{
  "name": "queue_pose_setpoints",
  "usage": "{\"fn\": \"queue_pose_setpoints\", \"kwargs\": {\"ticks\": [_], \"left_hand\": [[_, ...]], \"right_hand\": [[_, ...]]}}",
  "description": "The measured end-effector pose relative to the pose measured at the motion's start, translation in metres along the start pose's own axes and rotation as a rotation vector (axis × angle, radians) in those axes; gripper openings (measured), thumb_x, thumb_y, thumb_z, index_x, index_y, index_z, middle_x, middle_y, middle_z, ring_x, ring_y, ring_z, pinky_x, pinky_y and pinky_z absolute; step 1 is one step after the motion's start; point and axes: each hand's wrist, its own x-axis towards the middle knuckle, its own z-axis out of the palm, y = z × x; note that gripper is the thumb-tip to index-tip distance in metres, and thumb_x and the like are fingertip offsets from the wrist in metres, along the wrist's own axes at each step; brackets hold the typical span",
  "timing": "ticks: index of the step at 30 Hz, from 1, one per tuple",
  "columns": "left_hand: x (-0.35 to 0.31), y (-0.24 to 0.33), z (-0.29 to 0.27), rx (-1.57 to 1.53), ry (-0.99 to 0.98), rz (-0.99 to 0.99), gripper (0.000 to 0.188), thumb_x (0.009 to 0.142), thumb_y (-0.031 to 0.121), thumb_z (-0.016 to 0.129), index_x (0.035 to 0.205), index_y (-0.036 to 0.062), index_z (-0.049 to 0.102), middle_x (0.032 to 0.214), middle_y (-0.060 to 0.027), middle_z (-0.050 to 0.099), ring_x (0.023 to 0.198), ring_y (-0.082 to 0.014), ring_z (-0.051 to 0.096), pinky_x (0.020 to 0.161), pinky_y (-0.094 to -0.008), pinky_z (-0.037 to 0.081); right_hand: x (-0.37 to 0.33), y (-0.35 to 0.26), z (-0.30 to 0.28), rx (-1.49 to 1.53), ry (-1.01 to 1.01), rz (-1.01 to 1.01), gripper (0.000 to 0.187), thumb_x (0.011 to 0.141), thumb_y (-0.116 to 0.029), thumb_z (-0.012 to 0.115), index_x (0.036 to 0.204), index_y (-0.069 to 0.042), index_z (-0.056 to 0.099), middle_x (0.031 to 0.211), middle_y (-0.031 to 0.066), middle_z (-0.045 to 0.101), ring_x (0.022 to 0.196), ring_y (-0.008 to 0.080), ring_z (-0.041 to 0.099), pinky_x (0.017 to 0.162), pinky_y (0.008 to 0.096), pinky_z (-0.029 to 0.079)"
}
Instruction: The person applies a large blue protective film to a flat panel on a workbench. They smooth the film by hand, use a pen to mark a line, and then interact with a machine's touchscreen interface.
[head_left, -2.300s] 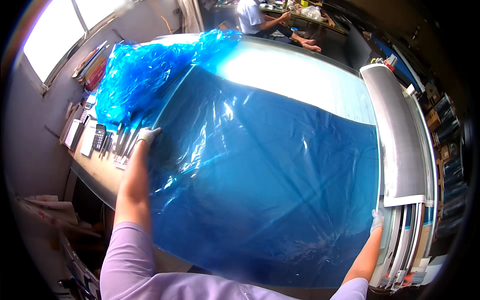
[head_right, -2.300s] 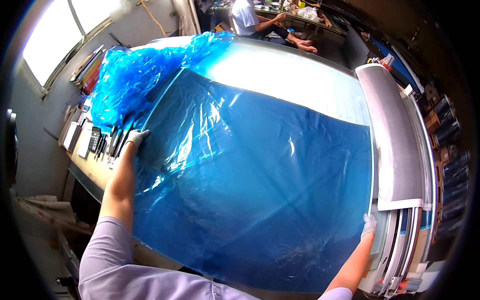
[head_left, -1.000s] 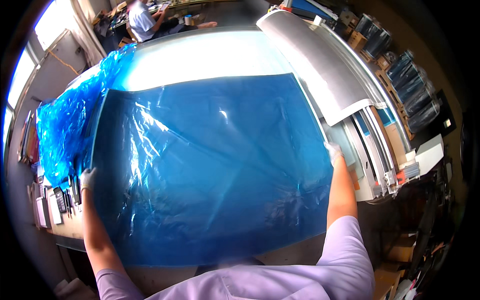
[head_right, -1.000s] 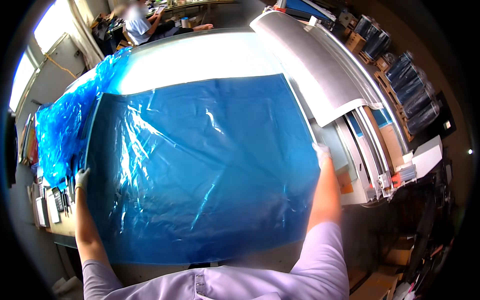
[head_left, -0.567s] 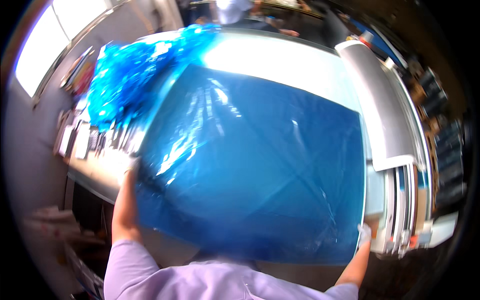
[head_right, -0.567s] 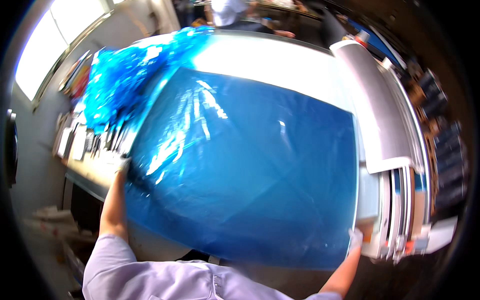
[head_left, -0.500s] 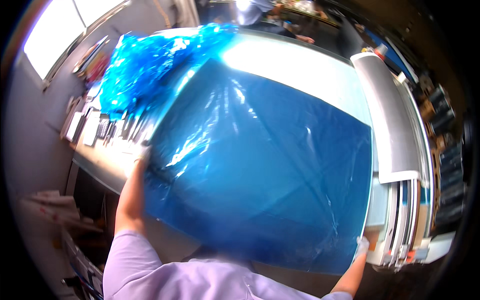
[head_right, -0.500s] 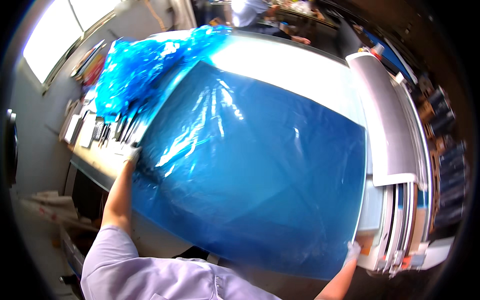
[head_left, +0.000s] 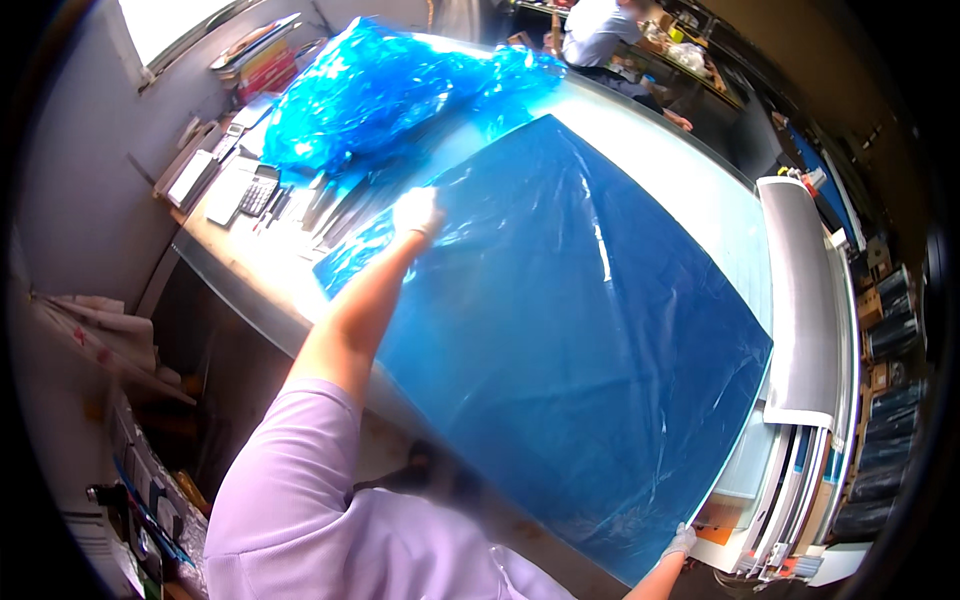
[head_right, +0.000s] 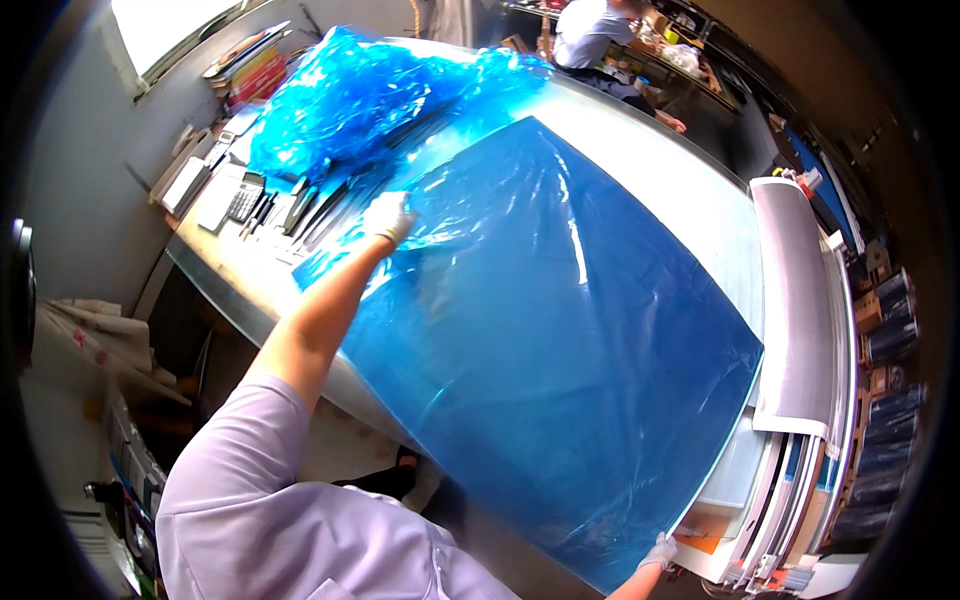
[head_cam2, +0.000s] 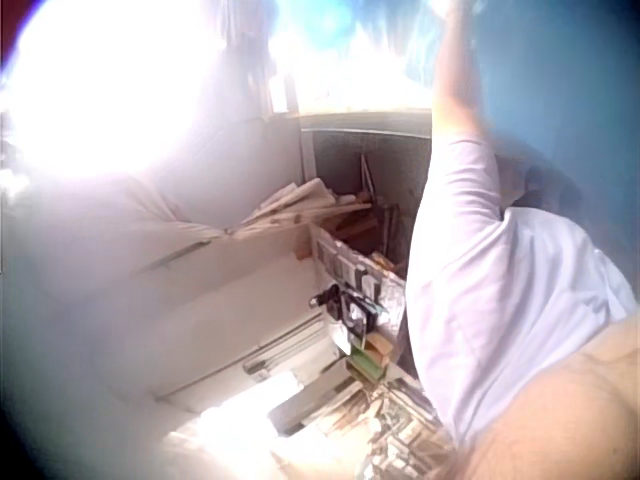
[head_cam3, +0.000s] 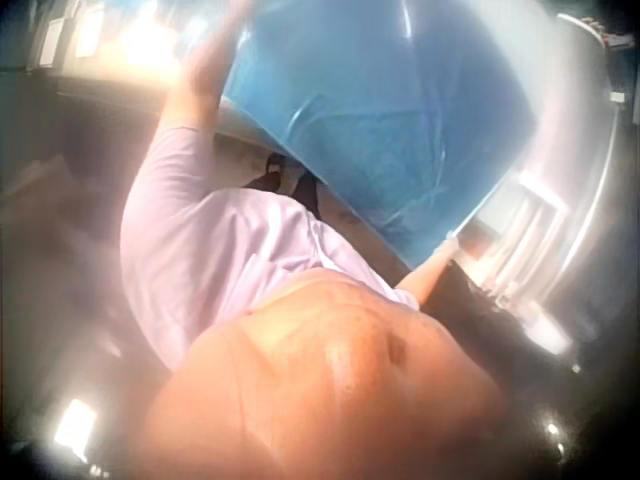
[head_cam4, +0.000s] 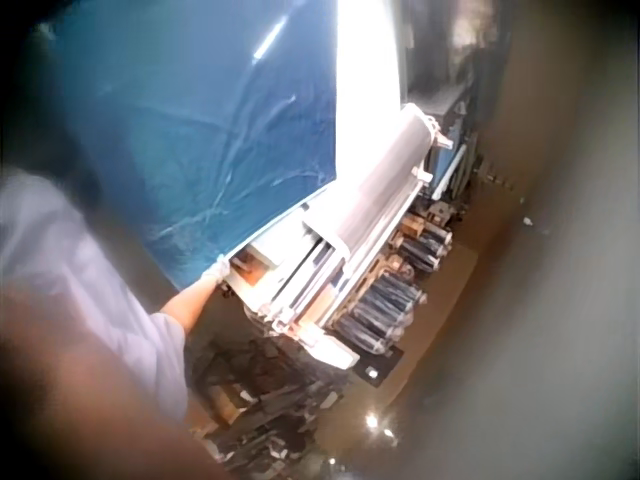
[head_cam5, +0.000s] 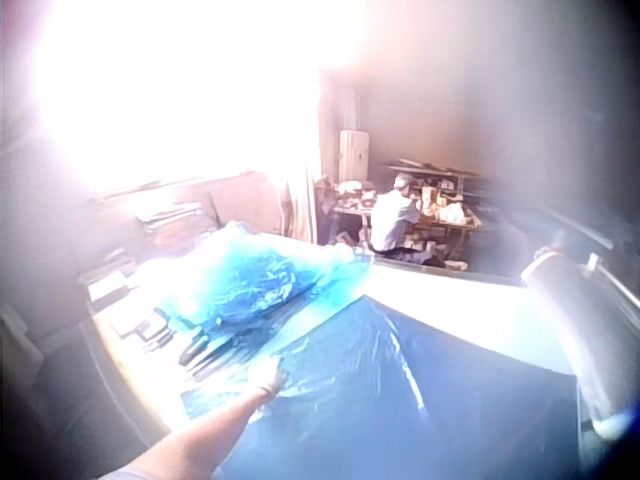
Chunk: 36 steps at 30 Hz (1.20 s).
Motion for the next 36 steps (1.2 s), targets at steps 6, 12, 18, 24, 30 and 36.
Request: {"fn": "queue_pose_setpoints", "kwargs": {"ticks": [6, 12, 18, 24, 30, 36], "left_hand": [[-0.093, 0.062, -0.003, -0.602, -0.372, 0.247, 0.027, 0.081, 0.023, 0.056, 0.101, 0.0083, 0.067, 0.101, -0.0157, 0.065, 0.093, -0.0333, 0.062, 0.082, -0.0406, 0.049], [-0.21, 0.127, -0.087, -1.807, -0.869, -0.424, 0.025, 0.083, 0.002, 0.057, 0.107, -0.0055, 0.062, 0.101, -0.0143, 0.066, 0.093, -0.0201, 0.063, 0.087, -0.0317, 0.051], [-0.284, 0.181, -0.124, -1.677, -0.783, -0.238, 0.04, 0.081, 0.002, 0.054, 0.121, 0.0003, 0.055, 0.117, -0.0104, 0.06, 0.113, -0.017, 0.053, 0.1, -0.03, 0.039], [-0.252, 0.169, -0.151, -1.142, -0.777, 0.281, 0.069, 0.081, 0.026, 0.062, 0.139, 0.0046, 0.031, 0.138, -0.022, 0.039, 0.131, -0.034, 0.035, 0.108, -0.0376, 0.029], [-0.25, 0.144, -0.175, -1.498, -0.819, 0.303, 0.062, 0.086, 0.017, 0.057, 0.141, 0.0048, 0.031, 0.142, -0.0137, 0.038, 0.135, -0.0228, 0.031, 0.11, -0.0325, 0.023], [-0.222, 0.111, -0.178, -1.947, -0.773, -0.395, 0.041, 0.089, 0.012, 0.052, 0.129, 0.0052, 0.05, 0.119, -0.0083, 0.057, 0.11, -0.0162, 0.053, 0.098, -0.0288, 0.039]], "right_hand": [[-0.059, -0.043, 0.025, -0.492, 0.285, -0.023, 0.023, 0.084, -0.008, 0.06, 0.105, 0.001, 0.056, 0.094, 0.0154, 0.06, 0.084, 0.0294, 0.057, 0.075, 0.0408, 0.045], [-0.23, -0.225, 0.126, 0.361, -0.33, -0.576, 0.033, 0.095, -0.026, 0.049, 0.111, 0.002, 0.057, 0.105, 0.015, 0.062, 0.09, 0.0241, 0.062, 0.082, 0.0344, 0.05], [-0.285, -0.284, 0.262, 1.6, -1.233, 0.261, 0.038, 0.096, -0.037, 0.045, 0.11, -0.005, 0.058, 0.108, 0.0065, 0.061, 0.105, 0.0217, 0.056, 0.094, 0.0325, 0.042], [-0.307, -0.318, 0.28, 1.324, -1.074, 0.214, 0.03, 0.097, -0.036, 0.041, 0.094, -0.012, 0.059, 0.088, 0.0019, 0.06, 0.083, 0.0157, 0.057, 0.077, 0.0344, 0.047], [-0.261, -0.328, 0.283, 1.41, -1.391, 0.198, 0.028, 0.097, -0.035, 0.042, 0.089, -0.012, 0.058, 0.085, -0.0002, 0.059, 0.08, 0.0144, 0.056, 0.075, 0.0336, 0.047], [-0.374, -0.387, 0.259, 1.295, -1.094, -0.161, 0.008, 0.092, -0.014, 0.055, 0.094, -0.007, 0.059, 0.094, 0.0066, 0.064, 0.086, 0.0183, 0.061, 0.08, 0.0321, 0.051]]}}
